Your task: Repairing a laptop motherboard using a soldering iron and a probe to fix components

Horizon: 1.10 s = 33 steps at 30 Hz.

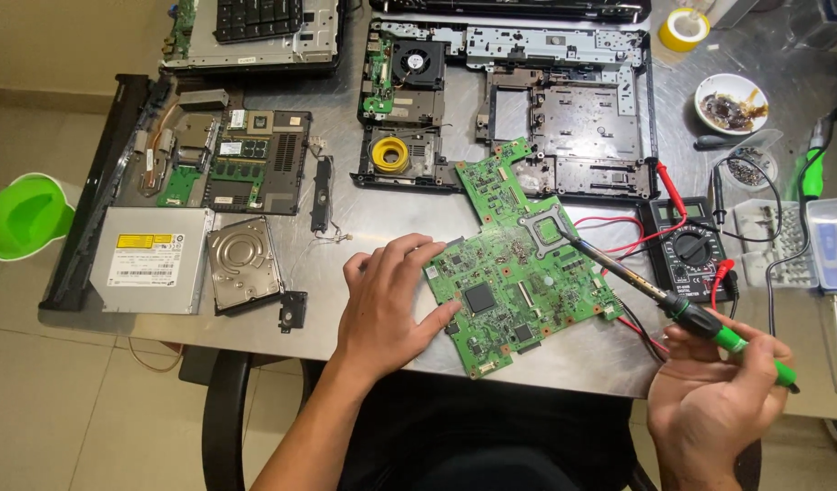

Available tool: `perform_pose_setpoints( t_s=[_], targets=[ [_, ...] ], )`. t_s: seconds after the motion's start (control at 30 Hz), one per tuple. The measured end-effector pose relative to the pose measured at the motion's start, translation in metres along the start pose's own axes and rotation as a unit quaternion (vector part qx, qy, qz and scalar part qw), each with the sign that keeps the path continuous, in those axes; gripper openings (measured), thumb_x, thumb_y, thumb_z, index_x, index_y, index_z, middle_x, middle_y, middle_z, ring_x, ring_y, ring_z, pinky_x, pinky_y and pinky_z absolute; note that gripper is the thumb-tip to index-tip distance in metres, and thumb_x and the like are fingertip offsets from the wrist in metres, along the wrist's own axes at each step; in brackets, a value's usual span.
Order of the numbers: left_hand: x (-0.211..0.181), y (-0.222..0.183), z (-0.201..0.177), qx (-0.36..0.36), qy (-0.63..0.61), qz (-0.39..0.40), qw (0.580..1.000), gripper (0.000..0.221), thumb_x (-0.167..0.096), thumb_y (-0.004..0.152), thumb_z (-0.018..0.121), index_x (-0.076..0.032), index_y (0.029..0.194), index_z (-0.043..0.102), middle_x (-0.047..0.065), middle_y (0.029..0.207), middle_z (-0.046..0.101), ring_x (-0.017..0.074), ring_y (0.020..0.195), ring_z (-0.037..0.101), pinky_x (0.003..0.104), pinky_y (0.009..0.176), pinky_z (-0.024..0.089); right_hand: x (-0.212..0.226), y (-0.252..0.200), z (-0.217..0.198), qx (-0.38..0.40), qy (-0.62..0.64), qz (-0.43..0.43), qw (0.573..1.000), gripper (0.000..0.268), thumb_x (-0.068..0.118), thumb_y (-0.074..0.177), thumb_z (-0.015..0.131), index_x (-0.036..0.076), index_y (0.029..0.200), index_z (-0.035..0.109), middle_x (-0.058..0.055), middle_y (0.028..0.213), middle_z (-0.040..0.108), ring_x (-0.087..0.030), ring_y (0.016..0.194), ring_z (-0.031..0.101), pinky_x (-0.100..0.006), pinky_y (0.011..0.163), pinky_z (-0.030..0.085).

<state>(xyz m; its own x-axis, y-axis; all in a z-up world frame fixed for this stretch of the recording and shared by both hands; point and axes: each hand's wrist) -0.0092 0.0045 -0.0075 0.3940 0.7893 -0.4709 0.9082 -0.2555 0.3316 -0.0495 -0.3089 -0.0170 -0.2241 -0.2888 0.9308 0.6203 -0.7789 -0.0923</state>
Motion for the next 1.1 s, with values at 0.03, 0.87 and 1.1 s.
perform_pose_setpoints(
  t_s=[0.03, 0.87, 1.1],
  targets=[
    [0.000, 0.001, 0.000, -0.003, 0.001, 0.002, 1.000, 0.066, -0.046, 0.087, 0.076, -0.018, 0.141, 0.051, 0.003, 0.139, 0.055, 0.0239, 0.115, 0.060, 0.042, 0.094, 0.029, 0.004, 0.003, 0.003, 0.001, 0.003, -0.001, 1.000, 0.022, 0.030, 0.104, 0.058, 0.009, 0.100, 0.062, -0.009, 0.089, 0.070, -0.024, 0.062, 0.068, -0.032, 0.065, 0.062],
    [-0.017, 0.112, -0.023, 0.214, -0.346, -0.313, 0.858, 0.051, -0.035, 0.090, 0.066, -0.013, 0.134, 0.054, 0.009, 0.133, 0.062, 0.0224, 0.115, 0.069, 0.033, 0.096, 0.056, 0.001, -0.019, 0.009, 0.131, 0.129, 0.084, 0.979, 0.021, 0.044, 0.102, 0.058, 0.023, 0.107, 0.058, -0.002, 0.133, 0.064, -0.036, 0.106, 0.068, -0.072, 0.114, 0.044],
    [-0.021, 0.117, -0.019, 0.215, -0.428, -0.330, 0.813, 0.055, -0.035, 0.090, 0.065, -0.011, 0.138, 0.050, 0.014, 0.128, 0.059, 0.0271, 0.108, 0.069, 0.035, 0.098, 0.055, -0.004, -0.023, 0.014, 0.114, 0.127, 0.097, 0.981, 0.019, 0.039, 0.106, 0.051, 0.021, 0.107, 0.058, -0.006, 0.133, 0.066, -0.036, 0.102, 0.070, -0.066, 0.119, 0.042]
  ],
)
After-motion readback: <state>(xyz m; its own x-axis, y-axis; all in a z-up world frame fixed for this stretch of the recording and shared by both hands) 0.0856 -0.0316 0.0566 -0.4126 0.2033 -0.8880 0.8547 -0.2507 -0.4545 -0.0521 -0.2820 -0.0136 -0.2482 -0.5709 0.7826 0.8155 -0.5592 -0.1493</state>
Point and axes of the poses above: each hand's wrist, its own y-axis towards the middle knuckle, its own z-axis out of the palm, x = y × z
